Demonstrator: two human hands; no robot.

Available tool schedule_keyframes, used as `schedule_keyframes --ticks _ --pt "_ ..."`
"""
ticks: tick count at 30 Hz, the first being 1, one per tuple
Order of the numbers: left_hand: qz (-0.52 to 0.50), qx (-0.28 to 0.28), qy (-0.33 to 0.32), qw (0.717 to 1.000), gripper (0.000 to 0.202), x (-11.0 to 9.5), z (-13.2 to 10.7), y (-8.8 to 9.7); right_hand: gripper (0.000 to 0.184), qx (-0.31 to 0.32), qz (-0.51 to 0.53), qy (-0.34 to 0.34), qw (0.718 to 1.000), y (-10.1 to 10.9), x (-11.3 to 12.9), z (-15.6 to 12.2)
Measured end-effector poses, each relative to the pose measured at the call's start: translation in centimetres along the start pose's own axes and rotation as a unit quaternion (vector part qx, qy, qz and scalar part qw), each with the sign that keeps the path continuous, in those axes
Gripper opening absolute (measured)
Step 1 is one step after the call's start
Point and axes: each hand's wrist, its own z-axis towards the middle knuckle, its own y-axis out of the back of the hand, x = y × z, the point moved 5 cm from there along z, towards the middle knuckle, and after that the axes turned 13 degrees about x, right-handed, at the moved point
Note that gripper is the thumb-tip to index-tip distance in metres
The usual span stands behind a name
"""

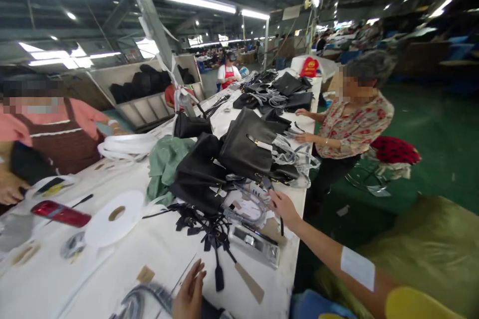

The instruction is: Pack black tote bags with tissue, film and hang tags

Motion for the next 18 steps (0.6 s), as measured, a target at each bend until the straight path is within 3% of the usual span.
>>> schedule_keyframes --ticks 3,7,12,16,18 --pt "0.020 0.067 -0.022 0.997 0.055 -3.1 2.5 -2.9 0.047 -0.063 0.095 -0.010 0.993 4.0 -1.6 -2.7" --pt "0.067 0.092 -0.068 0.991 0.053 -8.8 5.3 -6.8 0.033 -0.125 0.309 -0.051 0.941 7.8 -4.9 -3.3" --pt "0.186 0.071 -0.153 0.968 0.048 -19.9 11.8 -9.9 0.017 -0.077 0.410 -0.103 0.903 10.8 -7.6 2.3" --pt "0.304 0.000 -0.220 0.927 0.047 -30.2 19.2 -11.9 0.016 -0.010 0.464 -0.130 0.876 11.2 -7.8 8.0" --pt "0.333 -0.026 -0.224 0.916 0.050 -34.0 23.1 -13.1 0.021 0.010 0.482 -0.145 0.864 10.8 -7.8 10.3"
